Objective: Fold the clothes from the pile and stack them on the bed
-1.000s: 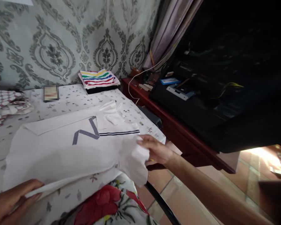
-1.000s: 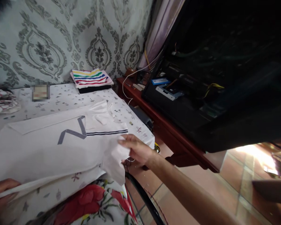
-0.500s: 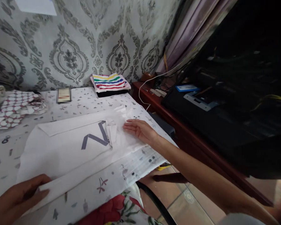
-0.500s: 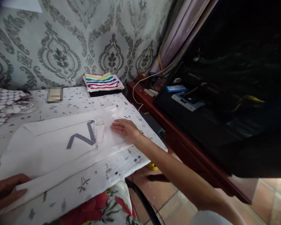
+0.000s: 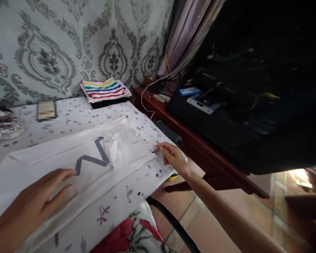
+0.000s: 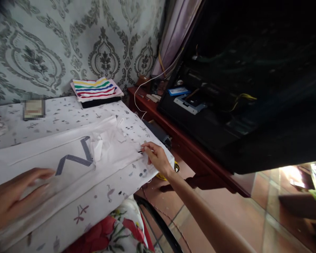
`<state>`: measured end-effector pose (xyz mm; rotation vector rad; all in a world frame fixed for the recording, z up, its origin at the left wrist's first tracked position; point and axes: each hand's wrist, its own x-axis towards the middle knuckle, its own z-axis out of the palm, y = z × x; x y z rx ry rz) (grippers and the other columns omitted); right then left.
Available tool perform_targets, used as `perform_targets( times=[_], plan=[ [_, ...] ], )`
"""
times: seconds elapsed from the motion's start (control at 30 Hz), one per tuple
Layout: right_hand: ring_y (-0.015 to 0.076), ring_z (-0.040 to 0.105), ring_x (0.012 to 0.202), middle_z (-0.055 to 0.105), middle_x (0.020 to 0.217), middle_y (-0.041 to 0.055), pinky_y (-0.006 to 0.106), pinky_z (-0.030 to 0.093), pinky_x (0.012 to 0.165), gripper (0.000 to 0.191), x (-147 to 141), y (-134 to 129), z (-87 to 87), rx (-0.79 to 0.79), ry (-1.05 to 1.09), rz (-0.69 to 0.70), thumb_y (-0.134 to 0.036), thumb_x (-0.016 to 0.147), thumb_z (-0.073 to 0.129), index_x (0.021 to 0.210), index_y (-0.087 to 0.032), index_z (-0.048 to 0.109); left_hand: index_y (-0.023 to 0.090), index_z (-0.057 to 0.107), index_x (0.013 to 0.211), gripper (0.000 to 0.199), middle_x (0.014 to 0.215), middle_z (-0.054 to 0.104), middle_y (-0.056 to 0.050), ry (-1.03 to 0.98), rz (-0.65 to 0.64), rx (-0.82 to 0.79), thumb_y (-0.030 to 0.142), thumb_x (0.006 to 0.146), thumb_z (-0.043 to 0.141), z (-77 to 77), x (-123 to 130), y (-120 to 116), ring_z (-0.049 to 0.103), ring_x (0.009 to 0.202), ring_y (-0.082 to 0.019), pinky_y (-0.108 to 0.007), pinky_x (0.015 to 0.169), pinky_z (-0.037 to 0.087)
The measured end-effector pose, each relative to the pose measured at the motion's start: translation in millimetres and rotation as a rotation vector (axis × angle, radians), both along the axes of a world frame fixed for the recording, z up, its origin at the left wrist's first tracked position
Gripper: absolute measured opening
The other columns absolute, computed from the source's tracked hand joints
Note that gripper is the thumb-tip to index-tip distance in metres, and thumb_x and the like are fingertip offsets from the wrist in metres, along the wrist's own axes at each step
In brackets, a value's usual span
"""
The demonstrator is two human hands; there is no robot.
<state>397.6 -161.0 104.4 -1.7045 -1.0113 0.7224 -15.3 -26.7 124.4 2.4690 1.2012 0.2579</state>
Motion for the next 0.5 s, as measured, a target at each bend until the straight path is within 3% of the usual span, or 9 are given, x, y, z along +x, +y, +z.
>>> perform_targets(
  times=[0.1,0.23,0.4,0.5],
  plan=[
    [0.0057,0.045,0.045,0.071,0.096,0.0036,0.022,0.043,0.042,0.034,-4.6,-5.1,-4.1,-0.002,-0.034,0.055,-0.045,0.087,0.064,0.109,-0.02,0.067,0.033,0.054,0.127,0.04,0.129,0.064,-0.002,-0.108,-0.096,-0.118,0.054,0.095,0.043,15.6,58.6,9.1,0.064,0.108,-0.027,-0.036,0.088,0.052],
    [0.0066,0.044,0.05,0.07,0.099,0.0016,0.022,0.041,0.047,0.039,-7.1,-8.4,-1.9,-0.051,-0.233,0.163,-0.027,0.081,0.067,0.119,-0.023,0.066,0.028,0.052,0.13,0.04,0.134,0.059,-0.009,-0.27,-0.183,-0.106,0.046,0.095,0.045,13.2,113.6,27.1,0.06,0.113,-0.028,-0.038,0.085,0.054],
    [0.0094,0.047,0.053,0.068,0.09,0.0007,0.024,0.04,0.052,0.044,-5.4,-6.8,1.6,-0.087,-0.399,0.156,-0.016,0.08,0.053,0.121,-0.022,0.066,0.023,0.056,0.126,0.039,0.116,0.065,-0.009,-0.285,-0.174,-0.081,0.043,0.092,0.049,-5.2,140.2,47.1,0.061,0.103,-0.026,-0.039,0.082,0.053],
    [0.0108,0.05,0.055,0.069,0.092,0.0012,0.025,0.042,0.056,0.048,-3.6,-4.1,2.0,-0.096,-0.453,0.192,-0.012,0.077,0.048,0.121,-0.022,0.066,0.022,0.062,0.107,0.027,0.099,0.066,-0.006,-0.286,-0.152,-0.097,0.037,0.09,0.048,-9.2,142.2,53.4,0.061,0.09,-0.023,-0.038,0.079,0.051]
  ],
)
